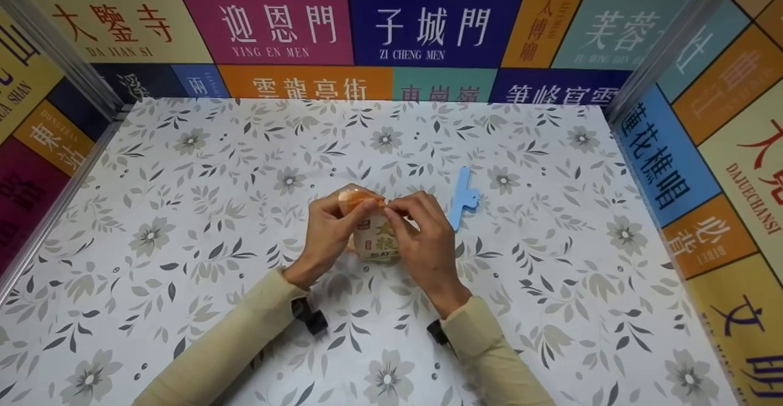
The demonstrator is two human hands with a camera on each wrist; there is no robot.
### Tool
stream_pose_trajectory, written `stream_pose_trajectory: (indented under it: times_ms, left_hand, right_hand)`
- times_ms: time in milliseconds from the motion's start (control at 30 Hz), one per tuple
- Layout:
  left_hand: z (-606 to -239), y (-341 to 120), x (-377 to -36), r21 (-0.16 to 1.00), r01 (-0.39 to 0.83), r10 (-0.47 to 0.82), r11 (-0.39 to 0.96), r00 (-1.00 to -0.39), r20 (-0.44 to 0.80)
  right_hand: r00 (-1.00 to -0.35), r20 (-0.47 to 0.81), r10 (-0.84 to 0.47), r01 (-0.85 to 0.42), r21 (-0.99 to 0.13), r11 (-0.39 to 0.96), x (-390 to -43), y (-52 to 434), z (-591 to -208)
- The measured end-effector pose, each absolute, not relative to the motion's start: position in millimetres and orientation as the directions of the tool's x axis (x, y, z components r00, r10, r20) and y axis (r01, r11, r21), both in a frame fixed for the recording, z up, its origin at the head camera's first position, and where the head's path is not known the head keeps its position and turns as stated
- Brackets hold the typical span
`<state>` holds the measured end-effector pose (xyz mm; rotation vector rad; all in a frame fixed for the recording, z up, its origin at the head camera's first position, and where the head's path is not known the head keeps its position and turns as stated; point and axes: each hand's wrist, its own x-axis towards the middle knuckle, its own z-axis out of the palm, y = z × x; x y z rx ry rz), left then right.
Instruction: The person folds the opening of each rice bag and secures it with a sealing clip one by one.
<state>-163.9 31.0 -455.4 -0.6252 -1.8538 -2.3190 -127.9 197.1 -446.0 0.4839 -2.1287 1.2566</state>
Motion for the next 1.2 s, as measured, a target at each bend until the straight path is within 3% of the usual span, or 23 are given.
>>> stream_pose_trajectory:
  times_ms: [867,1200]
  left_hand:
    - [-455.5,27.0,-159.0,0.924,0.308,0.138,-0.227,-0.929,0.344]
    - [-457.2,30.7,-159.7,0.907,0.349,0.134,-0.237,-0.913,0.386]
  right_hand:
    - [-0.752,0.658,-0.034,-0.585,-0.644,0.494,-126.4,201.8,-450.3]
    - [-0.758,0.651,-0.028,-0.570,-0.642,0.513,-124.2,207.1,-450.1]
